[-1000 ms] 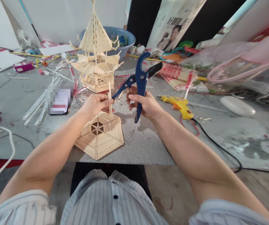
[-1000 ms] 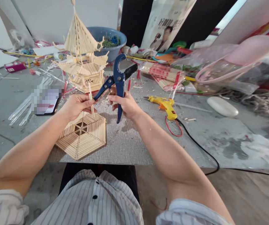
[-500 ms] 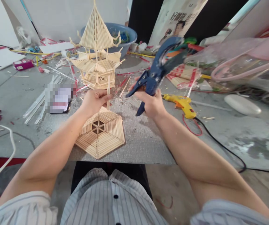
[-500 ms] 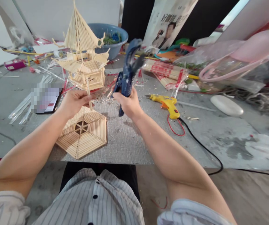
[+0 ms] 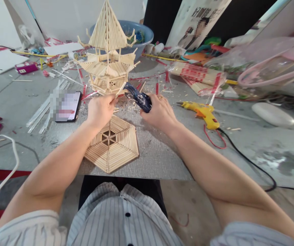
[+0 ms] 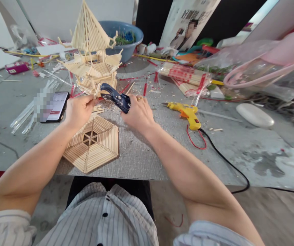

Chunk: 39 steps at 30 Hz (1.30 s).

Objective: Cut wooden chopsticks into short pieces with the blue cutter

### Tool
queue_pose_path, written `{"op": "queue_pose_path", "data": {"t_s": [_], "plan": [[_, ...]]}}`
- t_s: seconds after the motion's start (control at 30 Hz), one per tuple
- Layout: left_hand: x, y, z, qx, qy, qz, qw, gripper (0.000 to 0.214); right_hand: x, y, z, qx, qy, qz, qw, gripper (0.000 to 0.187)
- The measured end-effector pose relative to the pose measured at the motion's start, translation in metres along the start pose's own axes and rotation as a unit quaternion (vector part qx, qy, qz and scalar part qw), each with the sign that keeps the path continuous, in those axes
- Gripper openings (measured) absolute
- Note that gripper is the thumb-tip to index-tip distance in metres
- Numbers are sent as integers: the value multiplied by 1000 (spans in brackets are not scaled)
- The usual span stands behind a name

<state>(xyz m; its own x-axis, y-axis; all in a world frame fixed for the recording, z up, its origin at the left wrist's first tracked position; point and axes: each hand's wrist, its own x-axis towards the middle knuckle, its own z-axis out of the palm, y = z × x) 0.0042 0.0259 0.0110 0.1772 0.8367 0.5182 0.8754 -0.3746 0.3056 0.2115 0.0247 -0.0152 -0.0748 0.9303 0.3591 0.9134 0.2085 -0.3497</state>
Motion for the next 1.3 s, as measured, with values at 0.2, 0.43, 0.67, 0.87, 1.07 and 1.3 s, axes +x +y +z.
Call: {"op": "queue_pose_path", "data": {"t_s": [0.2,0.43,0.67,0.87,1.07,1.3], "plan": [[-2,4,5,23,-32,18,999,23,-4,-6,2,-10,-12,-18,1000,55],[-3,6,7,32,-41,29,998,21,-8,-9,3,-18,-13,-36,999,51],[-3,4,10,33,-46,36,998,20,-9,-12,3,-20,-14,-39,999,45],[-4,5,9,35,-48,42,997,21,-10,-13,0,-22,-24,-35,999,43],[-5,4,9,27,-50,45,997,24,-11,-16,-4,-34,-40,-23,998,41],[-5,5,9,31,-59,33,997,26,-10,-17,-6,-49,-57,-13,997,40]]}}
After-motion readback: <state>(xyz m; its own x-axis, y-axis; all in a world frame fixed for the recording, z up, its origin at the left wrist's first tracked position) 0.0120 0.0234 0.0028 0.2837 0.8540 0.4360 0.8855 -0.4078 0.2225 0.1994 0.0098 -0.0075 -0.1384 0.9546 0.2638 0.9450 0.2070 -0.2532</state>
